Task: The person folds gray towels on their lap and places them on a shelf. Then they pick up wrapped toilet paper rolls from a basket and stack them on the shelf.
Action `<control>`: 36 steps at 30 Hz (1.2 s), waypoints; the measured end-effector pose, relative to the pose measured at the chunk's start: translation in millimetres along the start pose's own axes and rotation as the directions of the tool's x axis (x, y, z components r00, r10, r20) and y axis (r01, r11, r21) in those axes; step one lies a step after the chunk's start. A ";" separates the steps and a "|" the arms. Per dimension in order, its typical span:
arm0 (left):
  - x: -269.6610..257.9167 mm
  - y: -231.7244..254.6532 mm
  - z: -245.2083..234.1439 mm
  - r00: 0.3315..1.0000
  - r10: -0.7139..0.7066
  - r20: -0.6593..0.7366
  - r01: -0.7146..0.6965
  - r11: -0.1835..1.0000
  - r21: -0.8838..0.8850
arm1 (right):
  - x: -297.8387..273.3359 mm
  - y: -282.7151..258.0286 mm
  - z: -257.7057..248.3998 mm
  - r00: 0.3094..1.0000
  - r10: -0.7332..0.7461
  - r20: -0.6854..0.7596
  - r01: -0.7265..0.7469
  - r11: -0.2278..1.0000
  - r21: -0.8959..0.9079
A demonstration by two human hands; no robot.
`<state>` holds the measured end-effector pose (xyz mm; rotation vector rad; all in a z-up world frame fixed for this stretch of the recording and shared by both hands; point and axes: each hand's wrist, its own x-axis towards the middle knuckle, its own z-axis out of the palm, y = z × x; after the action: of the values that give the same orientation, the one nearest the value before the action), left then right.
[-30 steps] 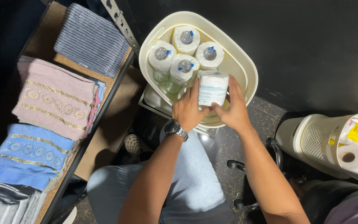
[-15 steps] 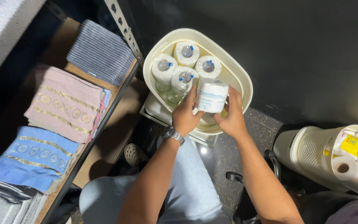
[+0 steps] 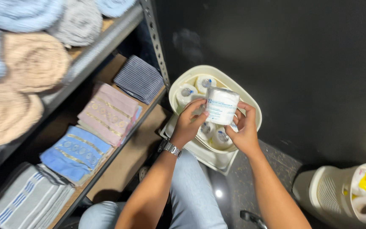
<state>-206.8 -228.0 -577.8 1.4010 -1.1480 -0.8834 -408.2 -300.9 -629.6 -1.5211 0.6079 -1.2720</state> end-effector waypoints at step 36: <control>-269.4 321.5 -204.0 0.521 0.618 -0.589 -0.280 0.776 0.566 | 40.8 -326.5 298.3 0.699 -0.610 0.374 0.229 0.685 0.691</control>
<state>-138.2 97.3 -250.7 1.4506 -0.9633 0.3846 -191.2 -107.7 -293.6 -1.4172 -0.5930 -1.0911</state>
